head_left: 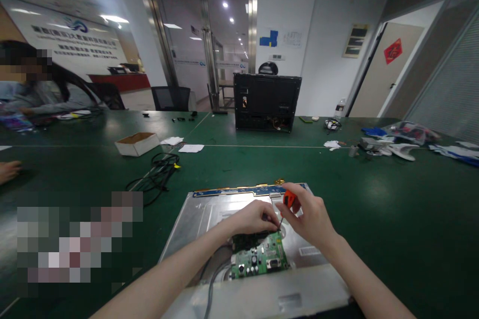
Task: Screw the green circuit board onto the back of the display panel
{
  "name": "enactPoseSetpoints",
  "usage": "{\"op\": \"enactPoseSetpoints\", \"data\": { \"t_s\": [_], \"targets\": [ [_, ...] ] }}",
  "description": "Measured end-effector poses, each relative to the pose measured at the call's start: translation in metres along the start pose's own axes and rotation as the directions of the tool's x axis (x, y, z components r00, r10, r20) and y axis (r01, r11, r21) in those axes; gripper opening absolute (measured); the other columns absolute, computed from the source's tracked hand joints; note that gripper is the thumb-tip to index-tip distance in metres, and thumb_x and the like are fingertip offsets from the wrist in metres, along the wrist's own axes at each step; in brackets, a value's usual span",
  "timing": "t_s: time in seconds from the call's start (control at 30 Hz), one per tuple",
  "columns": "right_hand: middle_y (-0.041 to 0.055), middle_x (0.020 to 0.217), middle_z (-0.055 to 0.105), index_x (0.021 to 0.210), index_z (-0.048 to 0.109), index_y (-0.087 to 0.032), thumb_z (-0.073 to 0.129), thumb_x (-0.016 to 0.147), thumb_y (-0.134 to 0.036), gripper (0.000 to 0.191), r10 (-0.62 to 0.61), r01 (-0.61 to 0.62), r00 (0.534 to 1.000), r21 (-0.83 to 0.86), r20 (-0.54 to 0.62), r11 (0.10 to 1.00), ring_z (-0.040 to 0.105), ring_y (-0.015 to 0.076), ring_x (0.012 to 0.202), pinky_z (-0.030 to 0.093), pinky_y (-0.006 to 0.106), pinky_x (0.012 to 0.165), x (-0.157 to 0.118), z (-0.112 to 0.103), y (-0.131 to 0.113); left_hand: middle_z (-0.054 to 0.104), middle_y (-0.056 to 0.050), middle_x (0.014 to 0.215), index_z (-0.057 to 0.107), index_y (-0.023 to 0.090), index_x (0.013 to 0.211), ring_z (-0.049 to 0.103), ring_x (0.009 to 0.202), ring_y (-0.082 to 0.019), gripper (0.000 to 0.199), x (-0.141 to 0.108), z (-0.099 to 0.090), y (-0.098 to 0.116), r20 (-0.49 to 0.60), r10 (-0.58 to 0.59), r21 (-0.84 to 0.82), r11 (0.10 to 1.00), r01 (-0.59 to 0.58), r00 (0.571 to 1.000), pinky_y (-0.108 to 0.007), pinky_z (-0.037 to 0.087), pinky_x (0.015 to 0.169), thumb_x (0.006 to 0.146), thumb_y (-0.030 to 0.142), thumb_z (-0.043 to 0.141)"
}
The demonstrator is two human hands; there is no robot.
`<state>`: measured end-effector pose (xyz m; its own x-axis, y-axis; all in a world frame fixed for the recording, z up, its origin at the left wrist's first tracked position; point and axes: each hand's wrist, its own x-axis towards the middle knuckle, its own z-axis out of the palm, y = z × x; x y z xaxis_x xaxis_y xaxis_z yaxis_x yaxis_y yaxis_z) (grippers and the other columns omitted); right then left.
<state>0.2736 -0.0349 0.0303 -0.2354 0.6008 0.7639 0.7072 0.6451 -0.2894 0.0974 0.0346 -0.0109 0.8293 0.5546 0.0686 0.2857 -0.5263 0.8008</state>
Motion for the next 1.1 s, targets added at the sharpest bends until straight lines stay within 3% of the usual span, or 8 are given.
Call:
{"op": "enactPoseSetpoints", "data": {
  "t_s": [0.33,0.8,1.1],
  "targets": [
    [0.0041,0.084,0.064,0.132,0.040,-0.018,0.044,0.090,-0.021,0.043,0.020,-0.024,0.998,0.064,0.058,0.998,0.059,0.0132,0.059,0.047,0.024,0.053,0.0030,-0.0058,-0.0072,0.067,0.000,0.072,0.076,0.019,0.082,0.058,0.069,-0.015,0.010,-0.0020,-0.0017,0.0061,0.001,0.006,-0.005,1.000,-0.006,1.000,-0.021,0.042,0.065,0.075,0.021,0.070],
    [-0.0015,0.072,0.060,0.111,0.049,-0.019,0.057,0.085,-0.024,0.027,-0.005,0.005,1.000,-0.007,-0.017,1.000,0.054,0.0100,0.052,0.041,0.020,0.048,0.0003,0.0005,-0.0009,0.067,-0.001,0.072,0.076,0.016,0.079,0.059,0.069,-0.015,0.008,0.0003,0.0003,-0.0011,-0.006,0.007,-0.013,1.000,-0.007,1.000,-0.020,0.043,0.064,0.073,0.016,0.070],
    [0.0050,0.089,0.065,0.131,0.041,-0.018,0.046,0.088,-0.021,0.043,0.029,-0.030,0.999,0.034,0.045,0.999,0.059,0.0133,0.062,0.047,0.025,0.055,0.0026,-0.0061,-0.0061,0.064,0.002,0.067,0.076,0.018,0.079,0.056,0.065,-0.013,0.010,-0.0012,-0.0021,0.0065,-0.001,0.006,-0.007,1.000,-0.006,1.000,-0.020,0.041,0.061,0.072,0.015,0.070]
  ]
}}
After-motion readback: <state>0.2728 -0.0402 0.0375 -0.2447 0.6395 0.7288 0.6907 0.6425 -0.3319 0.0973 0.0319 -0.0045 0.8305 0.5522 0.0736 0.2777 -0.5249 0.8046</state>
